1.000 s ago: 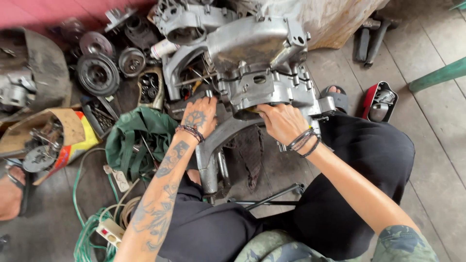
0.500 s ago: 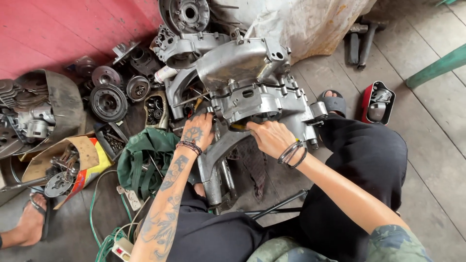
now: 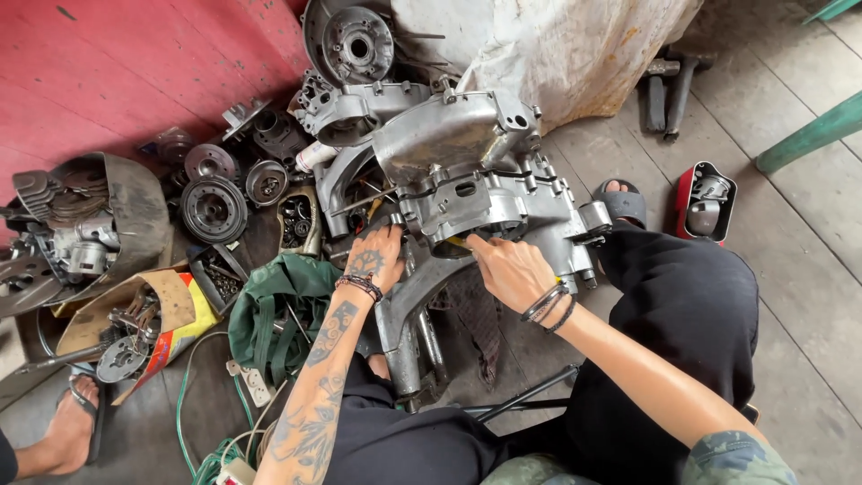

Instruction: The person scrubs a disassembled engine block with a yellow-handled wire brush, focusing on the internal surfaces and crevices. They hold the part steady with their left hand while scrubbing with their right hand.

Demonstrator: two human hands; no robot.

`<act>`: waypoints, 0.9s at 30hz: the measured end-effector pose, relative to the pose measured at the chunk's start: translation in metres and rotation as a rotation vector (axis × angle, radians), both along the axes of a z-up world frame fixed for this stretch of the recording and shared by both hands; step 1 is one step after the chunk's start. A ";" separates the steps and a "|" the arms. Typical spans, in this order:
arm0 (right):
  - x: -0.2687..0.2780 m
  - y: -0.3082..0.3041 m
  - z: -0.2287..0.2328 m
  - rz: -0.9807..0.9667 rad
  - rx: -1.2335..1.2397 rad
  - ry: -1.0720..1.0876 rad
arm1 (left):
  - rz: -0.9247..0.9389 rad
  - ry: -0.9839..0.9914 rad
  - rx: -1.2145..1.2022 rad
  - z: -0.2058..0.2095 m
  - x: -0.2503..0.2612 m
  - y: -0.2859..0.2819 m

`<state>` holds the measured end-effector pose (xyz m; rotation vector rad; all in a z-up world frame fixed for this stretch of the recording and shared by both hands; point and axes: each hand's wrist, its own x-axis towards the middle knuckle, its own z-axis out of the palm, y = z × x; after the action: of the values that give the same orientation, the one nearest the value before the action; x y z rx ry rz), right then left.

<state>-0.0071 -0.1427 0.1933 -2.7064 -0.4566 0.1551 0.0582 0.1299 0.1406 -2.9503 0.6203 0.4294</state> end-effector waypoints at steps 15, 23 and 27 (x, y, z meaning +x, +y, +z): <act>0.002 -0.001 -0.042 -0.186 0.286 0.262 | -0.016 -0.020 -0.012 0.003 -0.003 -0.001; 0.015 0.007 -0.034 -0.150 0.245 0.325 | -0.015 -0.009 0.018 -0.003 0.005 0.000; 0.008 0.014 -0.012 -0.173 0.227 0.299 | -0.010 0.002 0.015 -0.013 0.008 0.003</act>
<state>0.0007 -0.1287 0.1817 -2.4308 -0.1407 0.4247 0.0666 0.1326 0.1278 -2.9321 0.6291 0.4341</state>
